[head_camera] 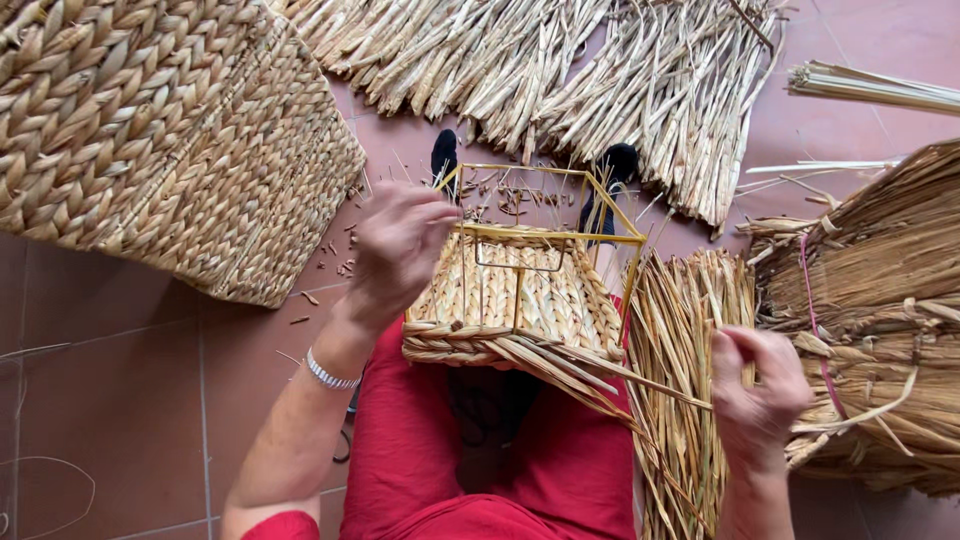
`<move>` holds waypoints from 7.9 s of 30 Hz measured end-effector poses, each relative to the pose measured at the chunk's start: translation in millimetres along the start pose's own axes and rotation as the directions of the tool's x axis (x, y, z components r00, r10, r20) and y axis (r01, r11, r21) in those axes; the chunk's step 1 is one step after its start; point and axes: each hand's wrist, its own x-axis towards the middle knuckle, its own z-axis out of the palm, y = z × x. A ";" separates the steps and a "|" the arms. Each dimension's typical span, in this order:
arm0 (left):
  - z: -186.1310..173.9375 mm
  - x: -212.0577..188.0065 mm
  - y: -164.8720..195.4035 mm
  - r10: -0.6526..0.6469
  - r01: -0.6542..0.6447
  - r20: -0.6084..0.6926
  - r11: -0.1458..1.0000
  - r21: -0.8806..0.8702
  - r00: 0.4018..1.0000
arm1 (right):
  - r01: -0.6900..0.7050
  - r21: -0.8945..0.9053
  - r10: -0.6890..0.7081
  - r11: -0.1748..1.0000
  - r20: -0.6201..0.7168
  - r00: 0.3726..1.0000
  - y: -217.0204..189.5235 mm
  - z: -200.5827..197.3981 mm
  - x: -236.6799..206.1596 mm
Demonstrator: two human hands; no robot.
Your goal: The person sits on the floor weaving dried seagrass strands around a metal frame basket, tucking and tightening strands to build up the woven side walls. They occasionally use scissors to trim excess strand ends and continue weaving new strands into the rim.
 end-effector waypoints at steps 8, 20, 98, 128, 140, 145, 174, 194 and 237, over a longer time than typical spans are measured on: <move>72.0 40.3 -21.6 -0.058 0.086 0.654 0.996 -0.011 0.754 | 0.442 0.049 -0.445 0.896 0.061 0.894 -89.6 70.9 104.1; 95.3 17.9 -7.8 0.475 -0.575 0.337 0.747 0.334 0.813 | 0.436 0.004 -0.408 0.900 0.359 0.839 -60.8 100.1 126.0; 59.7 41.5 -76.1 -0.302 0.578 0.901 0.813 0.072 0.312 | -0.474 -0.035 0.161 0.880 0.960 0.228 -108.0 192.1 176.8; 82.3 -37.4 26.5 -0.051 0.072 0.207 0.993 -0.093 0.977 | 0.147 0.228 -0.206 0.963 0.260 0.943 -126.6 126.0 36.1; 96.1 -36.7 11.8 0.211 -0.246 0.311 0.966 0.080 0.927 | -0.154 0.128 0.127 0.980 0.194 0.973 -133.6 165.2 6.5; 93.0 -33.6 5.1 0.298 -0.342 0.347 0.937 0.073 0.889 | -0.362 0.595 0.249 0.717 0.266 0.931 -127.1 175.5 1.8; 104.3 -31.2 34.7 -0.229 0.111 0.626 0.969 0.222 0.745 | -0.165 0.044 0.166 0.985 -0.020 0.986 -35.9 88.6 20.6; 101.3 -30.7 25.4 -0.144 0.130 0.535 0.989 0.064 0.832 | 0.206 0.145 -0.204 0.968 -0.025 0.979 -36.3 90.4 68.2; 100.9 -36.6 65.0 -0.103 0.227 0.319 0.897 -0.380 0.942 | 0.017 0.238 -0.042 0.971 0.101 0.994 -26.9 98.3 76.9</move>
